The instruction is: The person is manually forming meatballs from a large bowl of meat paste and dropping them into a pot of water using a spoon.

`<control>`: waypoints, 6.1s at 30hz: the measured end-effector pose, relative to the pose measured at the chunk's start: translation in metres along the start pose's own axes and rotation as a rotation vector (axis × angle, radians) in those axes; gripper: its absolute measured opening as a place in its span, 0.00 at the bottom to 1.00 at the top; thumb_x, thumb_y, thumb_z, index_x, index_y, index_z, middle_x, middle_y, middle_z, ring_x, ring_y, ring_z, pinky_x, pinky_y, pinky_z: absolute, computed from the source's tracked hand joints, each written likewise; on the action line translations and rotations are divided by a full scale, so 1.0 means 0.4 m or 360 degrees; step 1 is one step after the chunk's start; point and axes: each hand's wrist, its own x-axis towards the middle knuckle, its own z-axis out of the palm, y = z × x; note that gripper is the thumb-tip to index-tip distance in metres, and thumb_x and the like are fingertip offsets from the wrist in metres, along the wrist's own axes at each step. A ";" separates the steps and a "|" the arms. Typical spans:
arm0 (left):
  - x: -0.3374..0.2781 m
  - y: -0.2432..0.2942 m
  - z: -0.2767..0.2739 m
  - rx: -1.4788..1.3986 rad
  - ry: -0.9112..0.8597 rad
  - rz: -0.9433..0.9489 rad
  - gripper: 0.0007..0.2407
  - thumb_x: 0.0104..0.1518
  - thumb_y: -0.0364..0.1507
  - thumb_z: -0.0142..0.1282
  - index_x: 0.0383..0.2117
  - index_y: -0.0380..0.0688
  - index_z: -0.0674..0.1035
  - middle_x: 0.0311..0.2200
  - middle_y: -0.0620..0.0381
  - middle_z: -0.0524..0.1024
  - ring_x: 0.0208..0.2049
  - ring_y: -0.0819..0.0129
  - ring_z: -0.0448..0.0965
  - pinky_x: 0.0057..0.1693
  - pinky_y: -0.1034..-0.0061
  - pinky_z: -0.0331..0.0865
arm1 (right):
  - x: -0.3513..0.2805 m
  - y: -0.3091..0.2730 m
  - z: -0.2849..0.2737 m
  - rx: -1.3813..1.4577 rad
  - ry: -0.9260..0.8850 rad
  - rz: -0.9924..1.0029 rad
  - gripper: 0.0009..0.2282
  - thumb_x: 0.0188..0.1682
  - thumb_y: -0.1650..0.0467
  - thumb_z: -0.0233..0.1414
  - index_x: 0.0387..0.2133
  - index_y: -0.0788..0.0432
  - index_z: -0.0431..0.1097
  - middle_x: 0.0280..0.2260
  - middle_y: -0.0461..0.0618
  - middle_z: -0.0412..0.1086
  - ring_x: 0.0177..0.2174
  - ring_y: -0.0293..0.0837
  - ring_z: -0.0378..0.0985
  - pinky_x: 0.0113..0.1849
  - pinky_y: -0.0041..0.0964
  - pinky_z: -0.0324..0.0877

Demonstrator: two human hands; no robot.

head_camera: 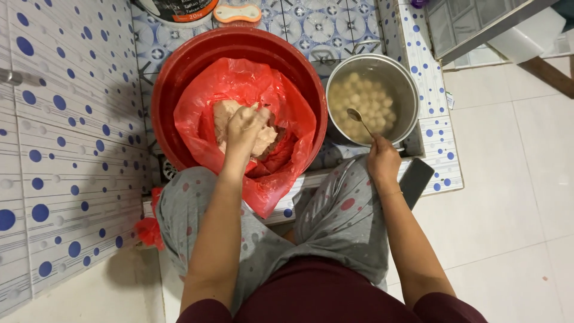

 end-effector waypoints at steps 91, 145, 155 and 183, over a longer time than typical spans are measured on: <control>-0.007 -0.019 0.027 -0.0006 -0.0238 0.0202 0.13 0.43 0.25 0.75 0.34 0.40 0.83 0.23 0.58 0.79 0.27 0.78 0.76 0.39 0.83 0.73 | 0.018 -0.015 -0.027 0.0233 0.0000 -0.0037 0.08 0.58 0.73 0.52 0.47 0.60 0.78 0.37 0.59 0.78 0.38 0.61 0.81 0.38 0.52 0.75; 0.076 -0.238 0.020 0.1039 -0.0032 -0.0313 0.08 0.44 0.34 0.64 0.30 0.54 0.86 0.25 0.59 0.83 0.36 0.61 0.86 0.43 0.67 0.78 | -0.022 -0.571 -0.277 0.0808 -0.0282 -0.0635 0.08 0.52 0.77 0.54 0.41 0.61 0.79 0.26 0.57 0.78 0.27 0.58 0.82 0.26 0.42 0.75; 0.125 -0.360 0.011 0.1402 -0.0246 -0.0019 0.07 0.50 0.27 0.59 0.33 0.48 0.85 0.27 0.50 0.83 0.30 0.51 0.84 0.42 0.59 0.80 | 0.031 -0.373 -0.236 0.1616 -0.0855 0.0689 0.06 0.49 0.74 0.53 0.32 0.66 0.76 0.10 0.48 0.61 0.07 0.34 0.56 0.11 0.28 0.51; -0.027 0.072 0.065 -0.0580 -0.0115 -0.0709 0.16 0.49 0.23 0.68 0.16 0.50 0.68 0.17 0.65 0.63 0.19 0.75 0.69 0.25 0.85 0.62 | 0.021 -0.268 -0.124 0.0988 -0.0595 0.0163 0.07 0.56 0.72 0.53 0.41 0.57 0.80 0.29 0.59 0.78 0.33 0.58 0.82 0.37 0.47 0.73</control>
